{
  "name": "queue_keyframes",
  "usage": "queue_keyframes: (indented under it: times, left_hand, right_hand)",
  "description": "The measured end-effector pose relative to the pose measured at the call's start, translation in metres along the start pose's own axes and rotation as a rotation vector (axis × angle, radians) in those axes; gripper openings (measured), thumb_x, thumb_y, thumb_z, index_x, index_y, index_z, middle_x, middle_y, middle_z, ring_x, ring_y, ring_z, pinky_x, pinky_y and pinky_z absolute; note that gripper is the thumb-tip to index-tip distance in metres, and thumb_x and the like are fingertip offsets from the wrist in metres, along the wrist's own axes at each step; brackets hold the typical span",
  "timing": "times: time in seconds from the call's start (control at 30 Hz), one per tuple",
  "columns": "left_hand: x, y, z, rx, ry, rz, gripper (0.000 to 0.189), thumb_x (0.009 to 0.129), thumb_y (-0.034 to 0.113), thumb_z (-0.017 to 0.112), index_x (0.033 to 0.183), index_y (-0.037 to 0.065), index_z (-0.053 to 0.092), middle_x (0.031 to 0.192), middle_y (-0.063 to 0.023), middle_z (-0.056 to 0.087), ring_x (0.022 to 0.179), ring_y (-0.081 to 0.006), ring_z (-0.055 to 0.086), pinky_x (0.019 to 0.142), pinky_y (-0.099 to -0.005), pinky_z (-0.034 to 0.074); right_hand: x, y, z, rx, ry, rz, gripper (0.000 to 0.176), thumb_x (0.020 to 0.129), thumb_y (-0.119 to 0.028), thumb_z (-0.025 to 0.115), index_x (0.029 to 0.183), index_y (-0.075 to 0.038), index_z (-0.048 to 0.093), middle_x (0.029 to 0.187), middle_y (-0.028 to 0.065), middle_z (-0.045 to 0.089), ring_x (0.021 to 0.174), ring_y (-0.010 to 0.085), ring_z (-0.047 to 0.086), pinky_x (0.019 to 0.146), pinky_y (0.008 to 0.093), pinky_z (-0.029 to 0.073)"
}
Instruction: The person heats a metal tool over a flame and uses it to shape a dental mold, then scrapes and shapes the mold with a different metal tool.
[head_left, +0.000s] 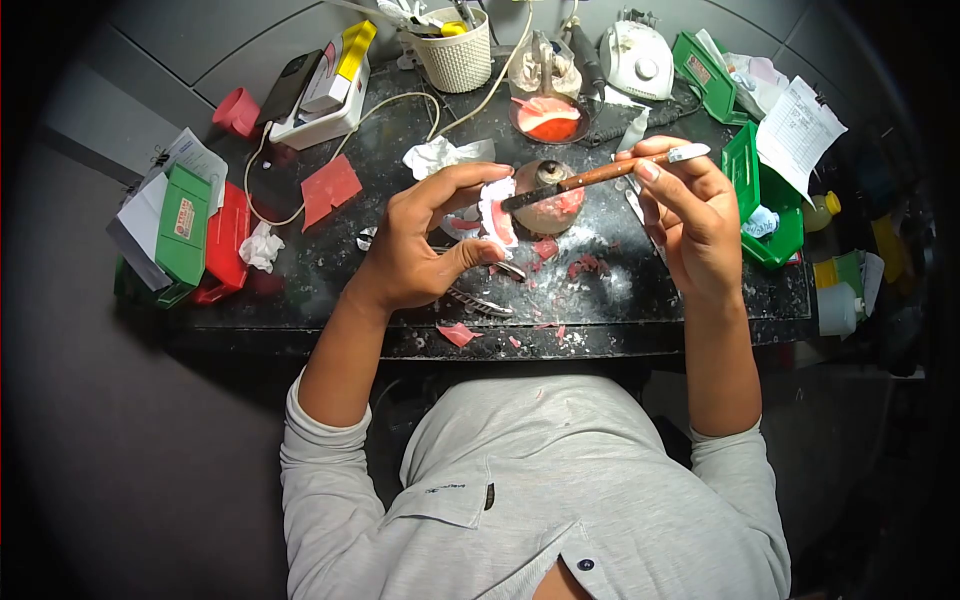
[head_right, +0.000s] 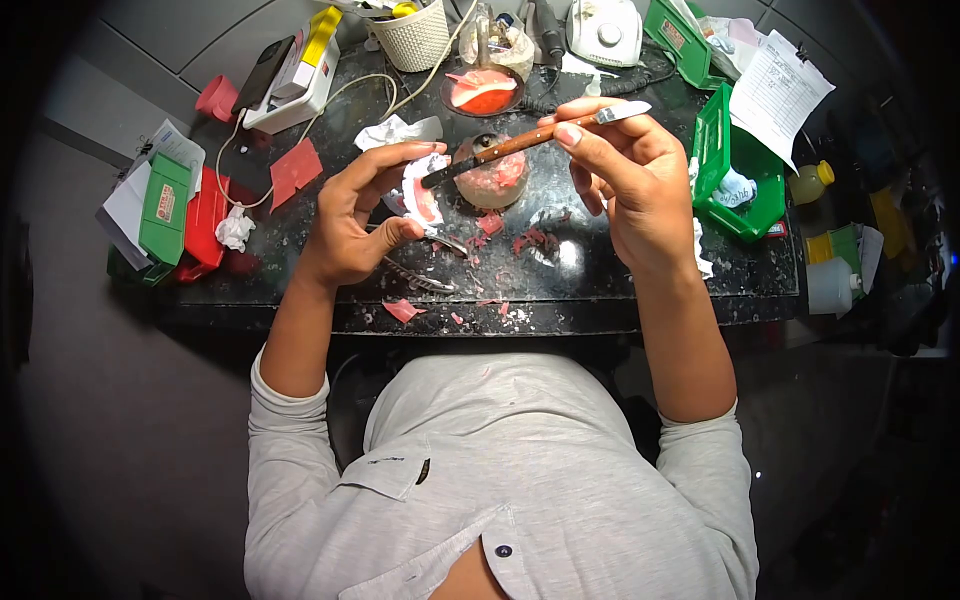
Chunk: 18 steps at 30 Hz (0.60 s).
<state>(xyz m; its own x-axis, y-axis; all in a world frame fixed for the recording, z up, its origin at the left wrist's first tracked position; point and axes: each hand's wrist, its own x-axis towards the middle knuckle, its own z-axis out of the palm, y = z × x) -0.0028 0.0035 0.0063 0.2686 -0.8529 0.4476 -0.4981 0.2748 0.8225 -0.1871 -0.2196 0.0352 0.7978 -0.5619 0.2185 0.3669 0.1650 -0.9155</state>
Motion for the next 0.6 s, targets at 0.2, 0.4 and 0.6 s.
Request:
queue_keyframes:
  times: [0.2,0.4,0.6]
  left_hand:
    - [0.0003,0.0001,0.0,-0.009,-0.011,0.0,0.073,0.085,0.031,0.083,0.139,-0.007,0.052,0.139,-0.0219,0.059,0.132,-0.0278,0.057,0.115,-0.0389,0.042]
    - [0.0014,-0.0002,-0.0011,0.085,-0.019,0.03,0.072,0.083,0.029,0.085,0.138,-0.006,0.054,0.137,-0.0198,0.06,0.132,-0.0277,0.057,0.114,-0.0398,0.043]
    - [0.0022,-0.0034,-0.0035,0.165,0.003,0.058,0.073,0.08,0.037,0.086,0.136,-0.002,0.059,0.134,-0.0153,0.063,0.128,-0.0251,0.058,0.111,-0.0391,0.044]
  right_hand:
    - [-0.0006,-0.0016,0.001,-0.011,0.012,0.002,0.02,0.092,-0.006,0.074,0.109,0.003,0.068,0.101,0.0151,0.075,0.058,0.0055,0.053,0.043,0.0176,0.036]
    - [-0.0013,0.001,0.0035,-0.022,-0.013,-0.041,0.02,0.092,-0.006,0.075,0.109,0.003,0.068,0.1,0.0135,0.075,0.059,0.0057,0.055,0.044,0.0178,0.037]
    - [-0.0026,-0.0007,0.0027,-0.051,-0.021,-0.035,0.02,0.091,-0.006,0.076,0.108,0.002,0.069,0.098,0.0124,0.075,0.059,0.0056,0.055,0.044,0.0181,0.038]
